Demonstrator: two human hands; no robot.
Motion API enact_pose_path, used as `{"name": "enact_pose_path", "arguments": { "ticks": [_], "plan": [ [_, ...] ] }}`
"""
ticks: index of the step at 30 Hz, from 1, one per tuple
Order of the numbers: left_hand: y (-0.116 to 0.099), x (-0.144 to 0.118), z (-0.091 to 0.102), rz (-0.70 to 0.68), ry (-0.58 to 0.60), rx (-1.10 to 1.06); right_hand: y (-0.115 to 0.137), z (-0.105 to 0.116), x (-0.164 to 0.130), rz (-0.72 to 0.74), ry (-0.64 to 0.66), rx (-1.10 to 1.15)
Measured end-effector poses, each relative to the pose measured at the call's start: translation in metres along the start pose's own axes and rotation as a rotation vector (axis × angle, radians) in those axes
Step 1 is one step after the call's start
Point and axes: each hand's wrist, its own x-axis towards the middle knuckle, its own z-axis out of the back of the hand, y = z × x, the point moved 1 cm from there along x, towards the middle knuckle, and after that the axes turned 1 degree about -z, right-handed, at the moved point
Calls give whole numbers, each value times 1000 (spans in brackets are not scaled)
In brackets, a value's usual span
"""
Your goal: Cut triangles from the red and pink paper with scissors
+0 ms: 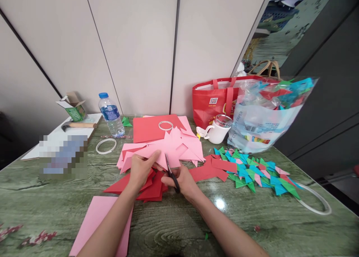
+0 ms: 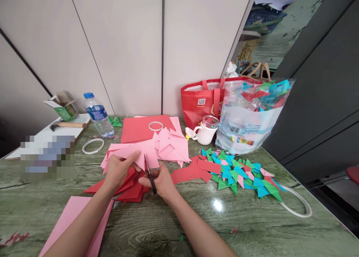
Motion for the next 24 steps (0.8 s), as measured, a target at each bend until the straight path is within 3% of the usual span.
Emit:
{"name": "enact_pose_path", "arguments": {
  "ticks": [3, 10, 14, 24],
  "plan": [
    [6, 4, 2, -39, -73, -52, -1, -1, -1, -36, 26, 84],
    [15, 11, 11, -123, -279, -130, 5, 0, -5, 3, 233, 165],
    [12, 10, 10, -104, -210, -92, 7, 4, -4, 0, 329, 150],
    [12, 6, 6, -14, -107, -130, 11, 13, -2, 11, 299, 49]
  ]
}}
